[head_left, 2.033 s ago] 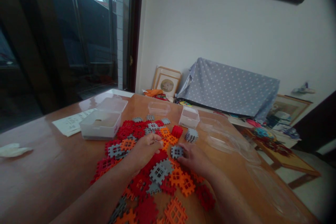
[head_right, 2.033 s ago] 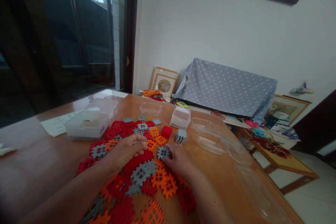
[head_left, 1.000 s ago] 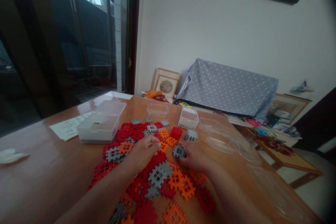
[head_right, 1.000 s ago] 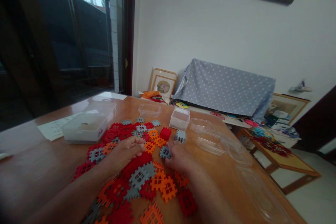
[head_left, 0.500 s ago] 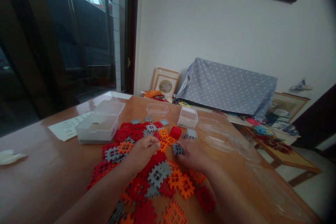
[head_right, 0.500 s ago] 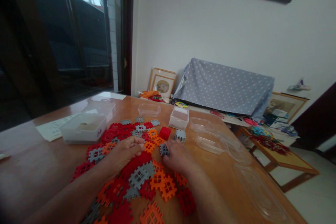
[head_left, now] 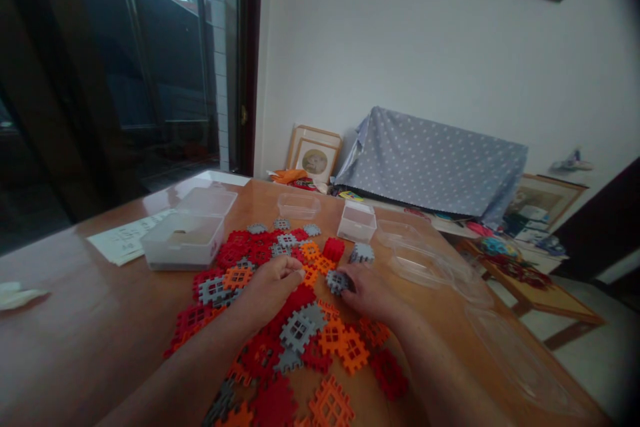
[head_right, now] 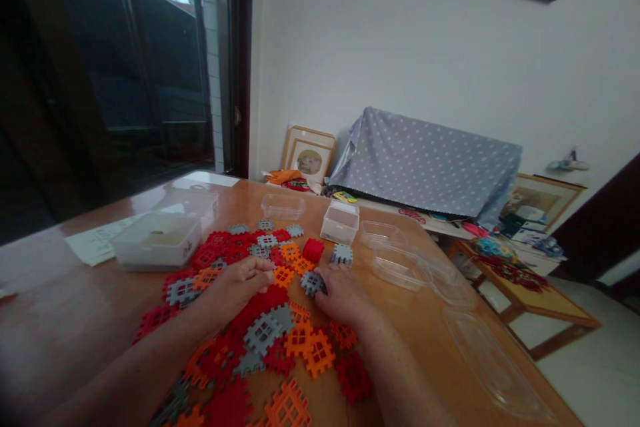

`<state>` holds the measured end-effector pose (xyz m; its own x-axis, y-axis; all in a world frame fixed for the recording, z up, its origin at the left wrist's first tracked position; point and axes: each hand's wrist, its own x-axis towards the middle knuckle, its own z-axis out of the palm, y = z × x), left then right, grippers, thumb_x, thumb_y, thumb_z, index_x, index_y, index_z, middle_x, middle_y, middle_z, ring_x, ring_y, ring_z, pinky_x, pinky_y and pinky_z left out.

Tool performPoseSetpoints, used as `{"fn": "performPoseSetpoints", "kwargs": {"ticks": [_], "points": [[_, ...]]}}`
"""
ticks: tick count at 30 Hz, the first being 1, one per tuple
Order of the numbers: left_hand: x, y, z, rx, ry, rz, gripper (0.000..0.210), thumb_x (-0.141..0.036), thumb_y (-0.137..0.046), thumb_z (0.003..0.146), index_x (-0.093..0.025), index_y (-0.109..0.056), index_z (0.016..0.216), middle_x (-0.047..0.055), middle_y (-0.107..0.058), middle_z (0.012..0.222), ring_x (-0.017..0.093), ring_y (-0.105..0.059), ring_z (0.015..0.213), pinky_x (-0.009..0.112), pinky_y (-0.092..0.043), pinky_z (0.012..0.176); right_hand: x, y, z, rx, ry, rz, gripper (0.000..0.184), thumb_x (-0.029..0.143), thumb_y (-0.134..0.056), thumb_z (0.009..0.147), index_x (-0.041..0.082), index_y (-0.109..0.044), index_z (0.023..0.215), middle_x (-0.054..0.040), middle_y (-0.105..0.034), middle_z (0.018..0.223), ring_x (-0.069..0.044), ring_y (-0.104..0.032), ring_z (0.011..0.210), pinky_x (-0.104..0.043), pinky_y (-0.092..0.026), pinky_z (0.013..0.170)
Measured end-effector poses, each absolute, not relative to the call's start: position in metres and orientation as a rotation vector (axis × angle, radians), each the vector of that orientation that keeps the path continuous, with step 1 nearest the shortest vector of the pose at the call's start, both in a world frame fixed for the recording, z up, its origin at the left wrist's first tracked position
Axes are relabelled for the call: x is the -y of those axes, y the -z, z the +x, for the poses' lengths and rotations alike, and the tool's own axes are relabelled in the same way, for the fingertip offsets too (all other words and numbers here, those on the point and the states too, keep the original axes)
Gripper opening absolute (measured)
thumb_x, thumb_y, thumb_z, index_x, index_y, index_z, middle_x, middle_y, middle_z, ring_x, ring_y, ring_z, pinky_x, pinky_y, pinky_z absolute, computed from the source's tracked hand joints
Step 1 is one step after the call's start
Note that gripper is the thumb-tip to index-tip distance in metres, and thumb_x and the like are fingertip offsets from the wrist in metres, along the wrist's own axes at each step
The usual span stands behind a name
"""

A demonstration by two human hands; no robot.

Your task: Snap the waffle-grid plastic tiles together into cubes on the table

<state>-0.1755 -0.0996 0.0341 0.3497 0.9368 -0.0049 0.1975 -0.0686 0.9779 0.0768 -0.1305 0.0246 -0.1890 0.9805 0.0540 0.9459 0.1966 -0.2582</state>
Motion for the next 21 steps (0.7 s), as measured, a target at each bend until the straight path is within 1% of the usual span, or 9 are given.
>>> {"fn": "performPoseSetpoints", "kwargs": {"ticks": [3, 5, 7, 14, 18, 21], "points": [[0.098, -0.03, -0.175, -1.078, -0.855, 1.569, 0.036, -0.044, -0.061, 0.083, -0.017, -0.064, 0.105, 0.003, -0.069, 0.09, 0.019, -0.063, 0.081, 0.03, -0.045, 0.076, 0.133, -0.025, 0.076, 2.242, -0.249, -1.851, 0.044, 0.031, -0.067, 0.081, 0.023, -0.063, 0.124, -0.0078, -0.066, 0.115, -0.025, -0.056, 0.107, -0.035, -0.039, 0.094], [0.098, -0.027, -0.175, -1.083, -0.855, 1.583, 0.035, -0.045, -0.061, 0.083, -0.017, -0.064, 0.105, 0.002, -0.069, 0.088, 0.019, -0.062, 0.079, 0.029, -0.045, 0.074, 0.134, -0.026, 0.074, 2.229, -0.247, -1.846, 0.049, 0.038, -0.067, 0.082, 0.023, -0.061, 0.128, -0.0092, -0.065, 0.119, -0.027, -0.056, 0.11, -0.037, -0.04, 0.096], [0.097, -0.026, -0.176, -1.078, -0.858, 1.587, 0.035, -0.045, -0.061, 0.083, -0.017, -0.064, 0.105, 0.002, -0.069, 0.088, 0.019, -0.062, 0.079, 0.029, -0.045, 0.074, 0.134, -0.026, 0.074, 2.224, -0.251, -1.838, 0.05, 0.041, -0.066, 0.084, 0.023, -0.06, 0.13, -0.01, -0.065, 0.123, -0.028, -0.055, 0.113, -0.038, -0.04, 0.099], [0.098, -0.031, -0.175, -1.097, -0.848, 1.58, 0.034, -0.044, -0.06, 0.083, -0.018, -0.064, 0.105, 0.002, -0.069, 0.088, 0.018, -0.062, 0.08, 0.027, -0.045, 0.073, 0.134, -0.025, 0.079, 2.193, -0.266, -1.846, 0.051, 0.036, -0.066, 0.084, 0.024, -0.058, 0.133, -0.0092, -0.066, 0.126, -0.027, -0.055, 0.117, -0.039, -0.041, 0.1], [0.099, -0.033, -0.175, -1.093, -0.847, 1.59, 0.034, -0.044, -0.06, 0.083, -0.017, -0.064, 0.104, 0.003, -0.069, 0.09, 0.019, -0.063, 0.081, 0.028, -0.046, 0.075, 0.139, -0.029, 0.08, 2.198, -0.277, -1.85, 0.05, 0.035, -0.069, 0.082, 0.025, -0.061, 0.13, -0.007, -0.068, 0.123, -0.027, -0.057, 0.115, -0.037, -0.042, 0.099], [0.098, -0.032, -0.175, -1.113, -0.859, 1.599, 0.036, -0.044, -0.061, 0.083, -0.017, -0.064, 0.106, 0.004, -0.07, 0.091, 0.02, -0.064, 0.083, 0.029, -0.047, 0.075, 0.142, -0.035, 0.074, 2.154, -0.216, -1.882, 0.052, 0.037, -0.062, 0.088, 0.023, -0.055, 0.137, -0.0091, -0.064, 0.131, -0.028, -0.054, 0.121, -0.039, -0.04, 0.102]]}}
